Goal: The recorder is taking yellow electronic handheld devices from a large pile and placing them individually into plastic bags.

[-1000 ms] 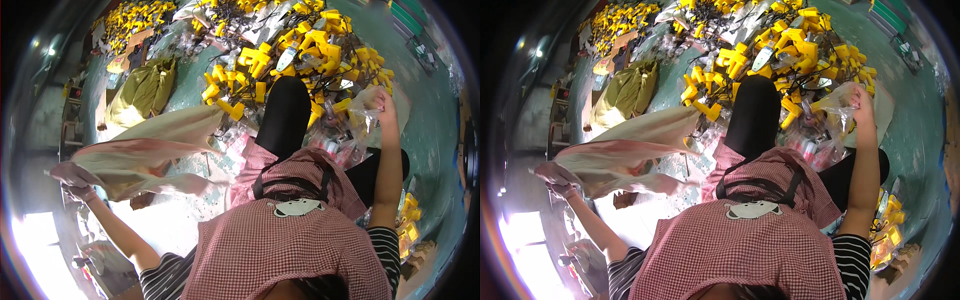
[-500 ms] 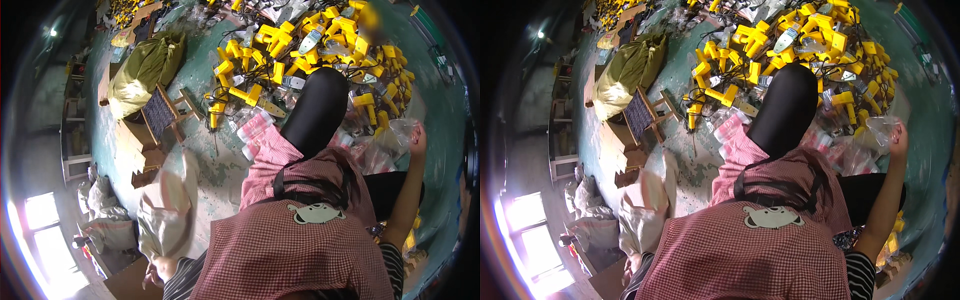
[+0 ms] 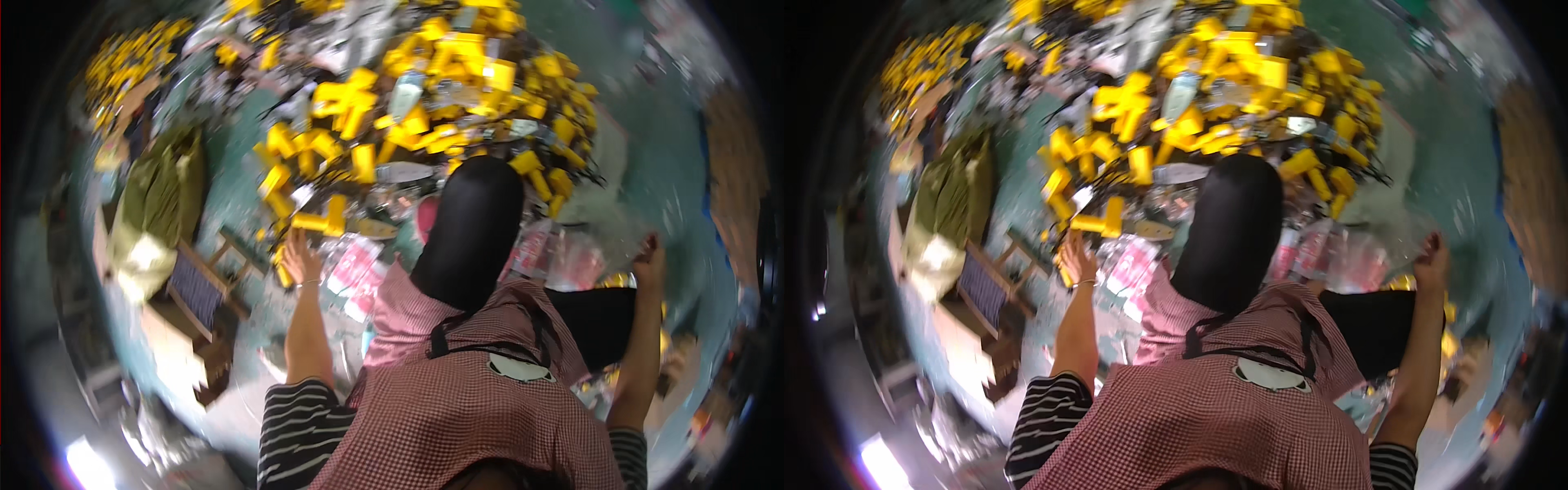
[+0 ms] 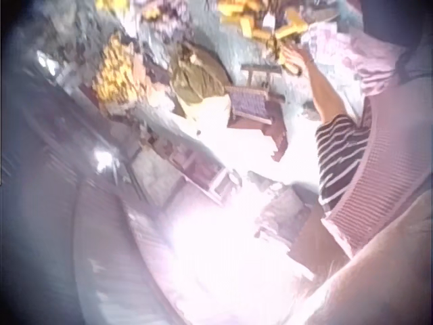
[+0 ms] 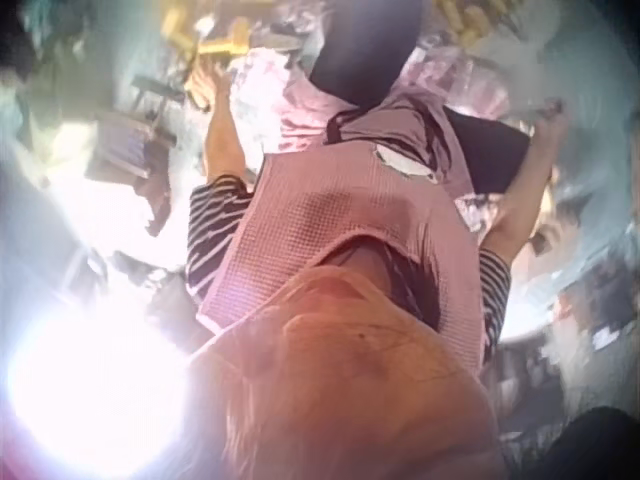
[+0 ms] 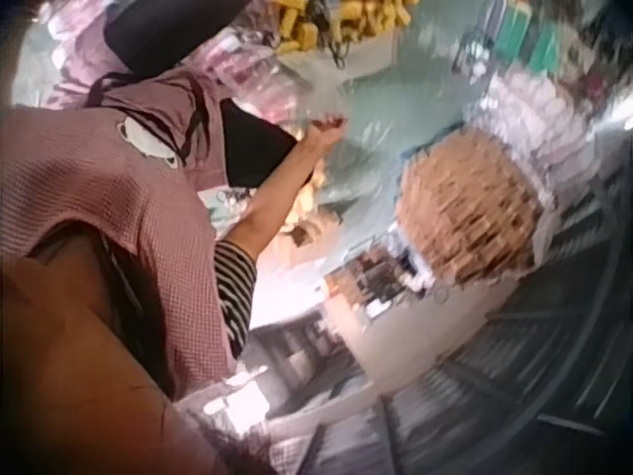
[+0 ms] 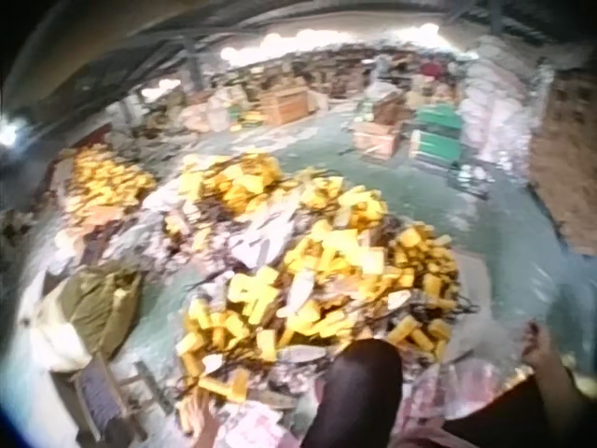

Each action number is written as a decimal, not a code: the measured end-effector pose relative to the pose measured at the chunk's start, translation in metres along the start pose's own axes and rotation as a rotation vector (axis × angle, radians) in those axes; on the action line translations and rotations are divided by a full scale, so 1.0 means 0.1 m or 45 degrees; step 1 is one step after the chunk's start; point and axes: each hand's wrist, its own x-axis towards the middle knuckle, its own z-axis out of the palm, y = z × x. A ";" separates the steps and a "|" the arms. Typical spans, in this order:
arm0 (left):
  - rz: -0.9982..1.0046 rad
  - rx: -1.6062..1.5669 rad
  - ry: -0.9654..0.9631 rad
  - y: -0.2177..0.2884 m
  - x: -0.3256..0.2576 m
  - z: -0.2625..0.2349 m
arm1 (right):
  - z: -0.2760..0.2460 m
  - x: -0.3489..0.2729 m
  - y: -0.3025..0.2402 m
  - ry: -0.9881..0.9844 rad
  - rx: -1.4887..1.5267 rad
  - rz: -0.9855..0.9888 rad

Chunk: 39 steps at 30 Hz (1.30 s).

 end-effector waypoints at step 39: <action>0.834 -1.617 -0.519 2.67 -1.48 -3.14 | 1.72 -1.60 0.08 -0.194 -0.999 -1.864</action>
